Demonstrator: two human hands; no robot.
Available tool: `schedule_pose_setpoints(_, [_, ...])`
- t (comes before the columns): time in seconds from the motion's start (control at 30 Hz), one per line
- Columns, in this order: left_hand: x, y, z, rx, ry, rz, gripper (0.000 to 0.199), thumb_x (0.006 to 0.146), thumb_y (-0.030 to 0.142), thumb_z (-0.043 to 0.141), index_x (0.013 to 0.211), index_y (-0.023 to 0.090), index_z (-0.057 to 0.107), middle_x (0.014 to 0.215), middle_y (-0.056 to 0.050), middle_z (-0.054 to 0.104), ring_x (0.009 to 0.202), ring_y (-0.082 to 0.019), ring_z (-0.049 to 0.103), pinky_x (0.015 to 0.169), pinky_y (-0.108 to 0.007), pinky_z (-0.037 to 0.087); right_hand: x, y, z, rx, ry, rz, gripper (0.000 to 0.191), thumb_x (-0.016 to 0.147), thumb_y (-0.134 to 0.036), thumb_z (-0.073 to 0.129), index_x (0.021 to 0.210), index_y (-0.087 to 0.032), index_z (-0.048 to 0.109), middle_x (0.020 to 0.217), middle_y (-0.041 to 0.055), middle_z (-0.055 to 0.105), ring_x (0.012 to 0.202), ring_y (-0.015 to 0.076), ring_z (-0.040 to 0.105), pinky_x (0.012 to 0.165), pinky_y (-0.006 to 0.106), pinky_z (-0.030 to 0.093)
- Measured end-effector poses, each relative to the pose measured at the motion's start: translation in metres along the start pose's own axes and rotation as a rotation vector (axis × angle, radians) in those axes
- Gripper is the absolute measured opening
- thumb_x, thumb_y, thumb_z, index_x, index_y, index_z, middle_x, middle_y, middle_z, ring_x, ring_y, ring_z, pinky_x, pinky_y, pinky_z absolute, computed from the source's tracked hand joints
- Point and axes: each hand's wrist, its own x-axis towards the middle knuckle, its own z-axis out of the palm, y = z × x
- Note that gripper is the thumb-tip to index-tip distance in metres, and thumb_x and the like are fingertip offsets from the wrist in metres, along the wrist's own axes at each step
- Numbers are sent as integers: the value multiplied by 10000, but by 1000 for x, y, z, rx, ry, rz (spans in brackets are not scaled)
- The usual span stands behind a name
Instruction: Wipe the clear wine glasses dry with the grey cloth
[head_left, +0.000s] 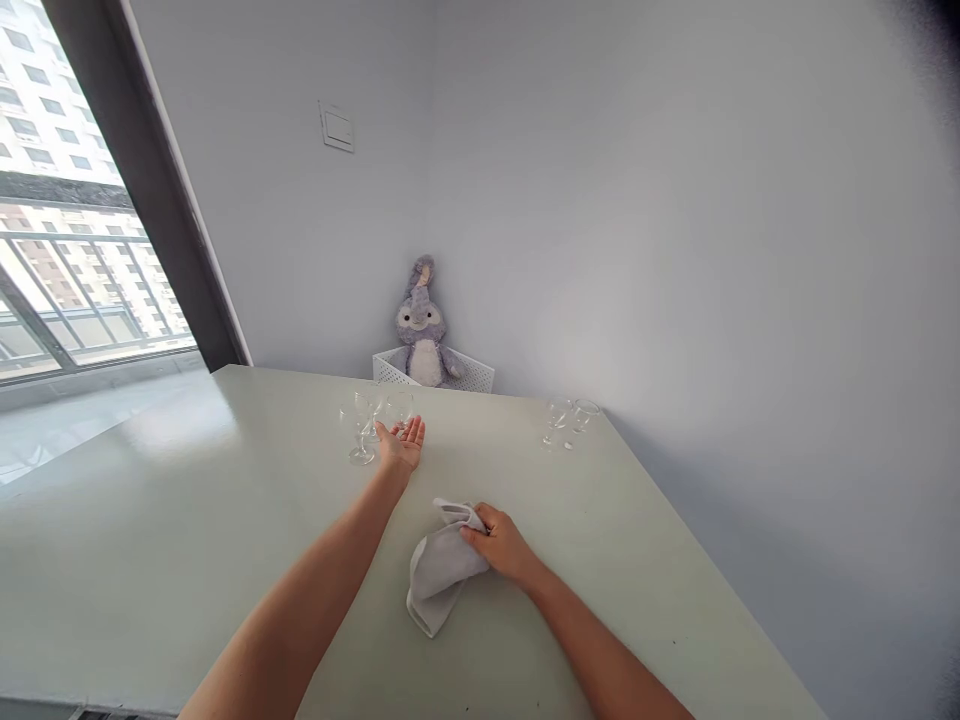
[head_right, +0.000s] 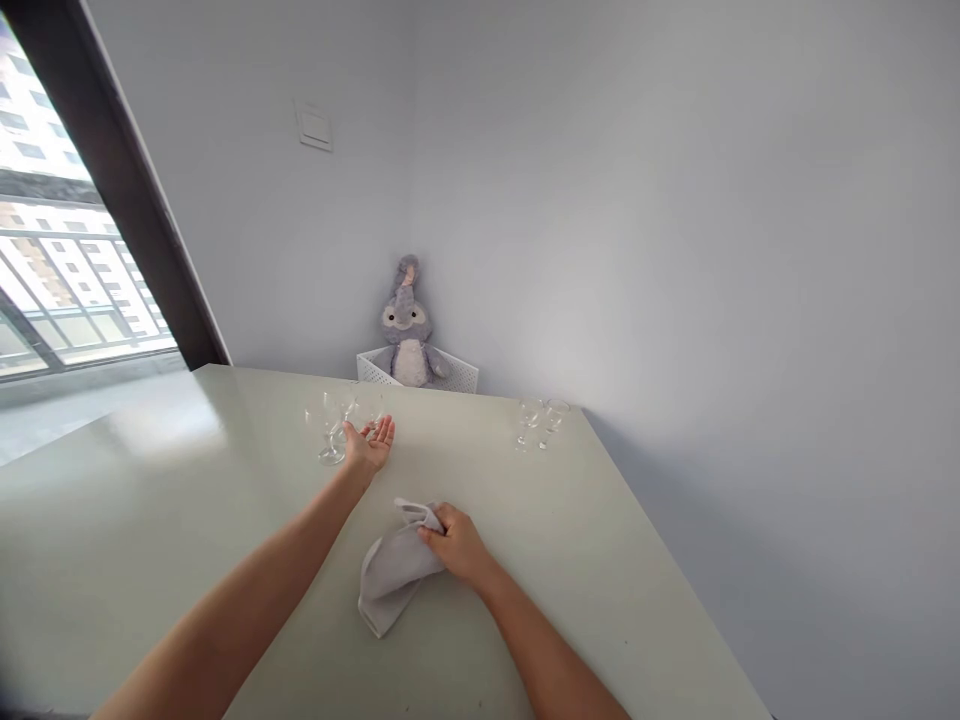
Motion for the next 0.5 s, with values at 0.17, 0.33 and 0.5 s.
schedule_pose_setpoints(0.17, [-24,-9,2,36,-50,-47,306,797,465,468,721,178,394,900,-120,571,878,-190,616,649,-258,535,0,2,-21,497,12,73,210,665,-249,635,848,-146,635,703,-23,580,668,111,491,646,234,375])
schedule_pose_setpoints(0.33, [-64,-29,-6,120,-247,-113,200,777,319,555,707,146,485,760,-97,613,843,-208,631,677,-260,531,2,-1,-36,1055,174,53,247,606,-160,703,847,-165,655,836,16,653,776,144,570,754,282,439])
schedule_pose_setpoints(0.5, [-93,-45,-20,222,-412,-174,222,751,371,583,785,155,542,760,-66,641,860,-195,629,720,-257,517,9,8,-46,1408,408,104,157,605,-143,700,734,-185,622,713,-17,657,651,107,598,640,209,498])
